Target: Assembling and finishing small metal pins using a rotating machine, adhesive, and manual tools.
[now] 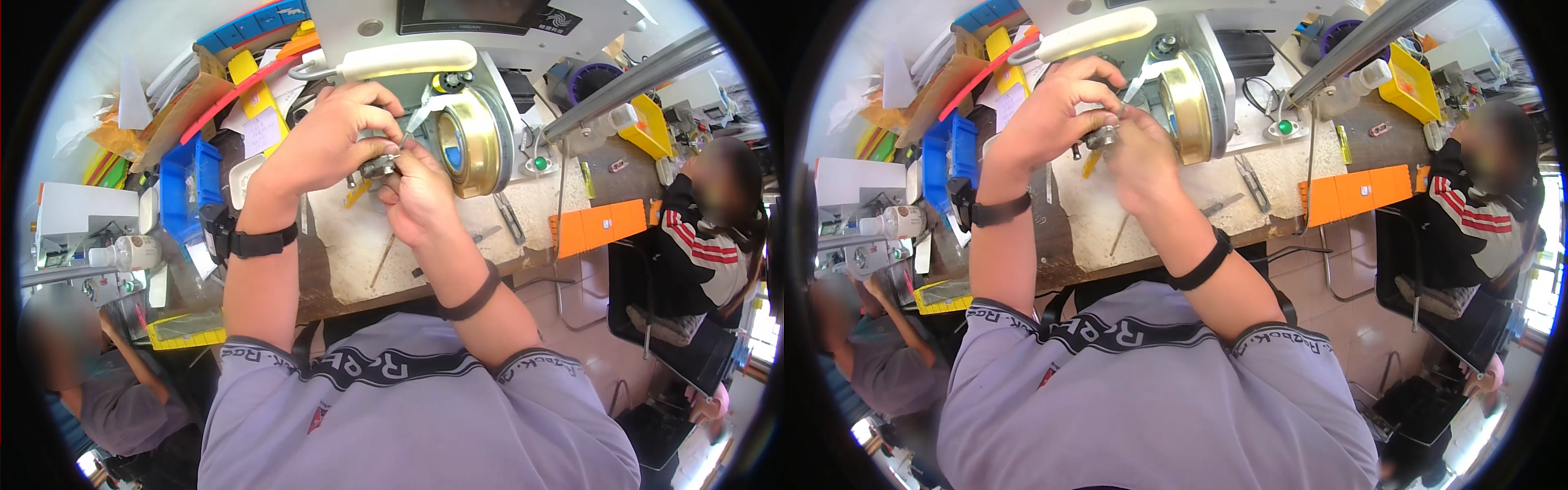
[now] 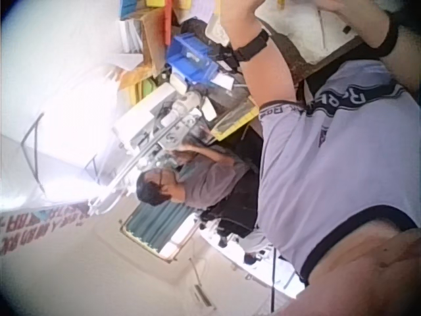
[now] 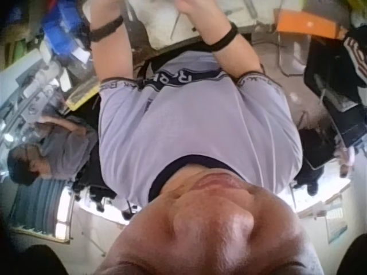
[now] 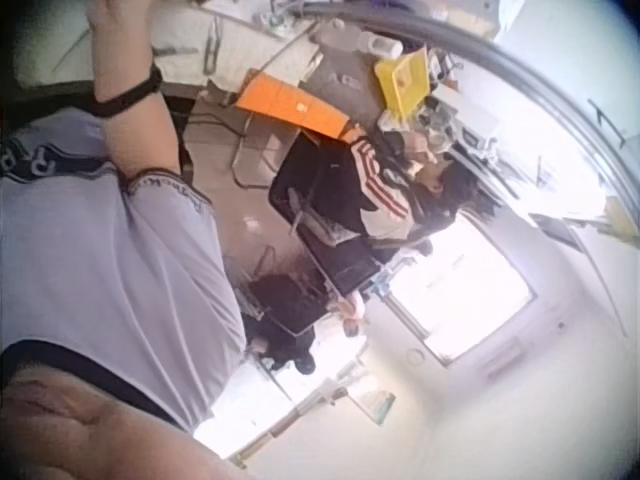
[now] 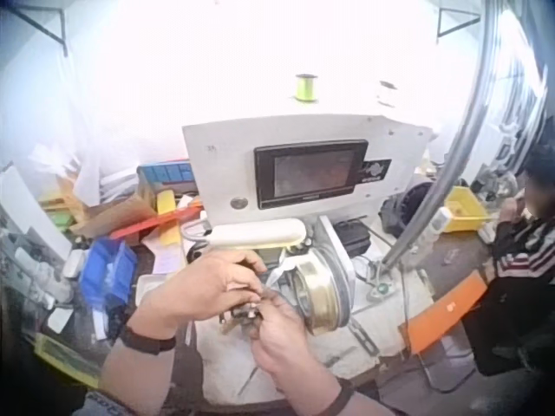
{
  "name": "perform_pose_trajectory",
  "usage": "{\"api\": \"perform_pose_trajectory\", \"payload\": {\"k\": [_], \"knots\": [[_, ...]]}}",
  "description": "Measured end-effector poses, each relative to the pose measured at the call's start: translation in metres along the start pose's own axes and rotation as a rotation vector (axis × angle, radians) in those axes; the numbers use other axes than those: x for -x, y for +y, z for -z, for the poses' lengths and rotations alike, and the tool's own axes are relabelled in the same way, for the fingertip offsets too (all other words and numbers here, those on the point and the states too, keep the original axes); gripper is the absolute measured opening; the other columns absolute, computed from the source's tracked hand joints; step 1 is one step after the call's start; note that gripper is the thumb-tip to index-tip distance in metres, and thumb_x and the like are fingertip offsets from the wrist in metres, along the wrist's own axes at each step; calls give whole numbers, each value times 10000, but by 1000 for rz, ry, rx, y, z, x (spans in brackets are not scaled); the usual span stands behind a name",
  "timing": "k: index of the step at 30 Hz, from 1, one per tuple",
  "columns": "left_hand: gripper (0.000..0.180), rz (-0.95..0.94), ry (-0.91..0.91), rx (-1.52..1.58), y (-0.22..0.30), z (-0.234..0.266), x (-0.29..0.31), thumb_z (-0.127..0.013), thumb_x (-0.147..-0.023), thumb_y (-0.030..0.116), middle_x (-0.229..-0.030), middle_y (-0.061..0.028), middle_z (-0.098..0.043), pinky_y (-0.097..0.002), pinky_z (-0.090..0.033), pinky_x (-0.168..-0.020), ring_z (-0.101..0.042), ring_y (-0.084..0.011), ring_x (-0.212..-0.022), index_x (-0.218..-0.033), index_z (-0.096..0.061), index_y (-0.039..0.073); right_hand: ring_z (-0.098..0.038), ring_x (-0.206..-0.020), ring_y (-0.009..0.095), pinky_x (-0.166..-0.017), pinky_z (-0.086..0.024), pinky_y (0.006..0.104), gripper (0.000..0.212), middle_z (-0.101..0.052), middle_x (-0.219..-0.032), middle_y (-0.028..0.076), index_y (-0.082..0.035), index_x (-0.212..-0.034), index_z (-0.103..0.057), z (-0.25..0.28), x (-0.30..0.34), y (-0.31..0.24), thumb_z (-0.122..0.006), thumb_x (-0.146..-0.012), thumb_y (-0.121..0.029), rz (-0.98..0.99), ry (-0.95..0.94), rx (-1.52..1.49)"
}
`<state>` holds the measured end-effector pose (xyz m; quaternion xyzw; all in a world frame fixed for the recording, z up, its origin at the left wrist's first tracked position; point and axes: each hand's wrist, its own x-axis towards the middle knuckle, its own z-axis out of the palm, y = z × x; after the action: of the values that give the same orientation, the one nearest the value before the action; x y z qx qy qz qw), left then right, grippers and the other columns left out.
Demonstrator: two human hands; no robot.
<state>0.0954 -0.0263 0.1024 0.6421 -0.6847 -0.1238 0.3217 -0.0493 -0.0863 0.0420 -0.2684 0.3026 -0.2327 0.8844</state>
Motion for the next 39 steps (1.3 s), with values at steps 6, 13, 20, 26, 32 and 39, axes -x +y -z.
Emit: {"api": "perform_pose_trajectory", "payload": {"k": [6, 13, 20, 26, 32, 39], "knots": [[73, 3, 197, -29, -2, -7, 12, -721, -858, 132, -1065, -54, -605, -401, -340, -1007, -544, -267, -1062, -911, -689, 94, -347, -535, 29, -477, -262, 222, 100, -495, -785, -62, -125, -1120, -581, -10, 11, -7, -561, -1039, -181, -43, 90, -103], [91, 131, 346, 185, 31, -23, 43, -748, -843, 145, -1039, -50, -551, -403, -364, -963, -509, -273, -1038, -894, -690, 96, -298, -506, 61, -483, -245, 241, 144, -381, -710, -68, -110, -1083, -584, 5, 49, 7, -534, -1063, -243, -4, 170, -45], [136, -10, 583, -120, 28, -71, 51, -808, -741, 103, -1011, -26, -545, -413, -343, -928, -513, -269, -1058, -843, -727, 142, -452, -596, 52, -539, -343, 231, 193, -573, -702, 11, -20, -953, -725, 72, 69, 5, -640, -1005, -186, 341, 67, 721], [219, -55, 703, -245, 17, -89, 57, -786, -674, 11, -966, -31, -509, -410, -353, -932, -513, -280, -1037, -832, -735, 154, -621, -612, 224, -559, -487, 334, 129, -631, -743, 64, -48, -964, -743, 89, 58, -20, -715, -850, -101, 876, -381, 1752], [232, -94, 809, -313, 0, -97, 63, -818, -655, 40, -961, -20, -499, -389, -354, -909, -501, -275, -1028, -835, -753, 172, -660, -621, 234, -539, -522, 361, 146, -596, -732, 34, -99, -904, -701, 68, 53, -2, -657, -773, -145, 929, -607, 2164], [208, -96, 793, -350, -1, -97, 63, -828, -677, 61, -979, -21, -497, -380, -355, -906, -494, -266, -1029, -834, -751, 175, -674, -640, 206, -553, -520, 353, 86, -603, -736, 34, -73, -753, -673, 56, 50, 2, -645, -751, -154, 902, -803, 2405]]}}
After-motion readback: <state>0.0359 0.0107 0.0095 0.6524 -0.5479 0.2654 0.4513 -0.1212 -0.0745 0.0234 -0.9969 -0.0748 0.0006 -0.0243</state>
